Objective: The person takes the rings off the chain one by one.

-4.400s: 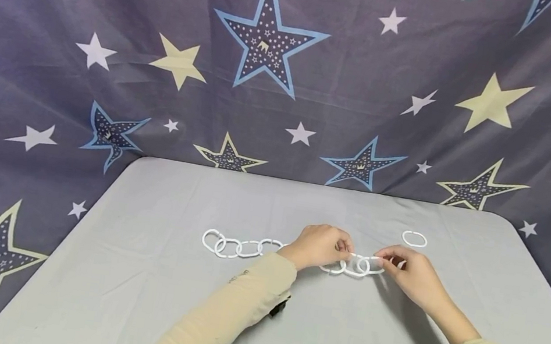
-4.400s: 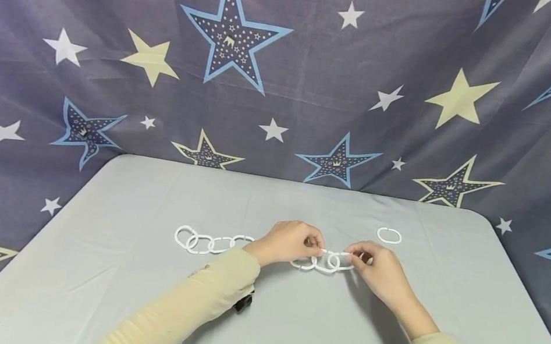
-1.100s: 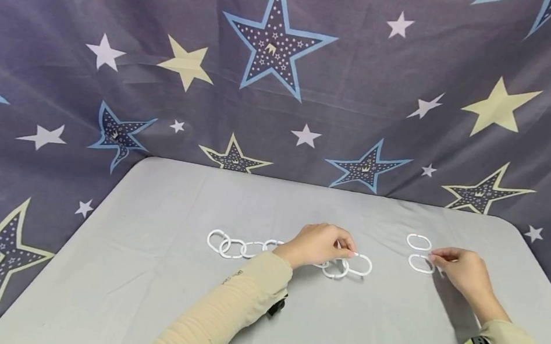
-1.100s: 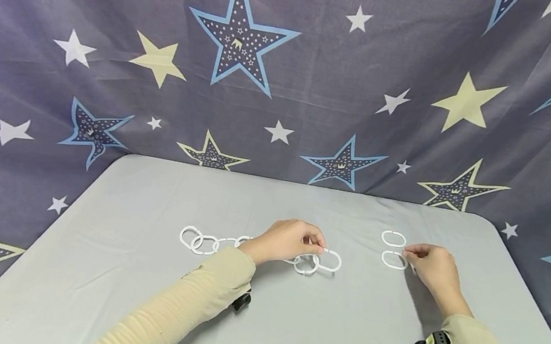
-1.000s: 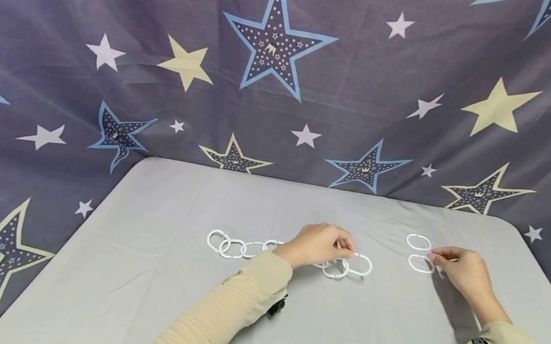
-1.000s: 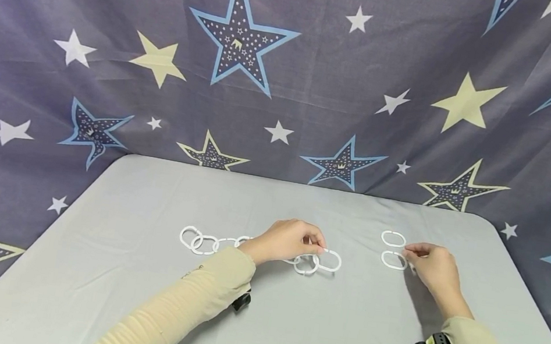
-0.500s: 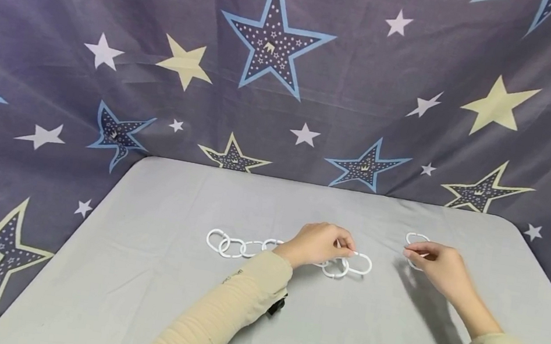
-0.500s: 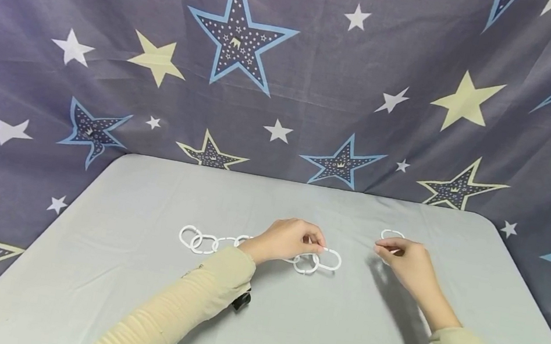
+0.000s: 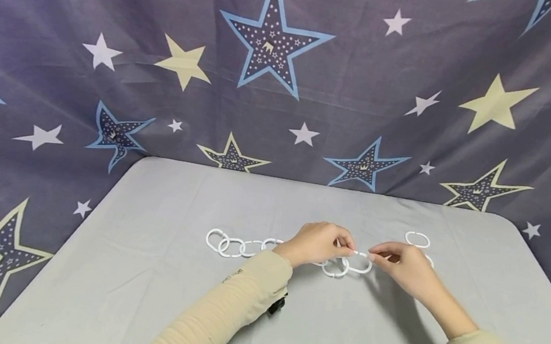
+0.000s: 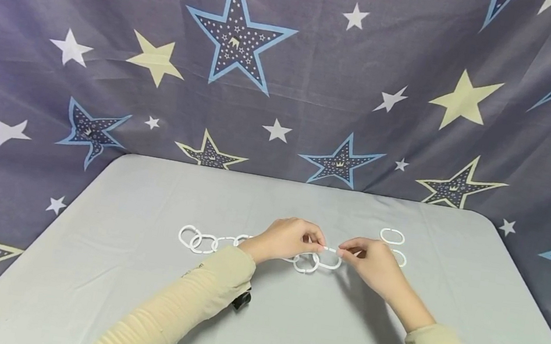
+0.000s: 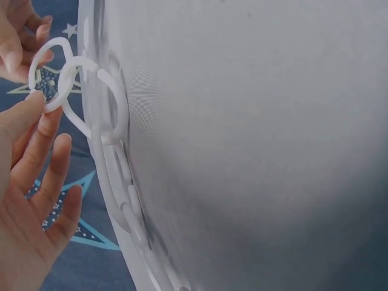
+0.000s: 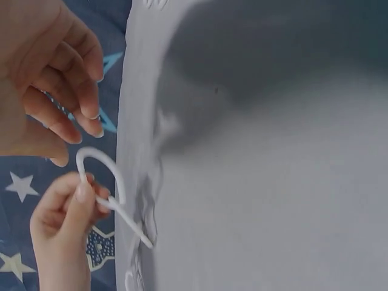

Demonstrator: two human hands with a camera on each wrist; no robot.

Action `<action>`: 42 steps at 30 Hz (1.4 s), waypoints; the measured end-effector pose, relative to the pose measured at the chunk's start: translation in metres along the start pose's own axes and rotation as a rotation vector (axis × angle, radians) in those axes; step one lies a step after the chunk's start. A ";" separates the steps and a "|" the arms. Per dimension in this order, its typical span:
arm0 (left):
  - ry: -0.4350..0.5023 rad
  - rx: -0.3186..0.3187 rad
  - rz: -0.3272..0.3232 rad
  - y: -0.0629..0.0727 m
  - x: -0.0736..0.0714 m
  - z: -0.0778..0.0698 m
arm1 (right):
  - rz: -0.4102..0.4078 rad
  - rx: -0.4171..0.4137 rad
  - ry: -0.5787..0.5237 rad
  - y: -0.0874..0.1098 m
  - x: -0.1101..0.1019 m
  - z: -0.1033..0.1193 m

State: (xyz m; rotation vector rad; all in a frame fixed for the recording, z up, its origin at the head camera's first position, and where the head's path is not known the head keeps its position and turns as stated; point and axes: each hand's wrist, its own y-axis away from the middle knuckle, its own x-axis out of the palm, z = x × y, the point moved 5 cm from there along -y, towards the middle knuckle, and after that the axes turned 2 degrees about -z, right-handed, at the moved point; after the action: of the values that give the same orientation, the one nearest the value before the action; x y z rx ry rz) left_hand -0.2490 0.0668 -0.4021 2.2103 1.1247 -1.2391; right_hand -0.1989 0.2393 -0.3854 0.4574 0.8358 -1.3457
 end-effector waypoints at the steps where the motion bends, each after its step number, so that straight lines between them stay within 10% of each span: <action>1: 0.001 0.000 0.000 0.000 0.000 0.000 | 0.008 -0.001 -0.001 -0.001 0.003 0.001; 21: 0.031 0.085 0.039 0.003 -0.006 0.014 | 0.019 0.030 -0.020 -0.004 0.018 0.005; 42: -0.006 -0.022 0.079 0.005 -0.003 0.026 | -0.037 0.030 0.018 0.000 0.013 0.008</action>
State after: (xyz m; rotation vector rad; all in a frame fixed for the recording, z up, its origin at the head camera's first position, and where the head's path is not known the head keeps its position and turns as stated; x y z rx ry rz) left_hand -0.2604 0.0453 -0.4142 2.2117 1.0333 -1.1941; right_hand -0.1966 0.2248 -0.3903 0.4809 0.8434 -1.3915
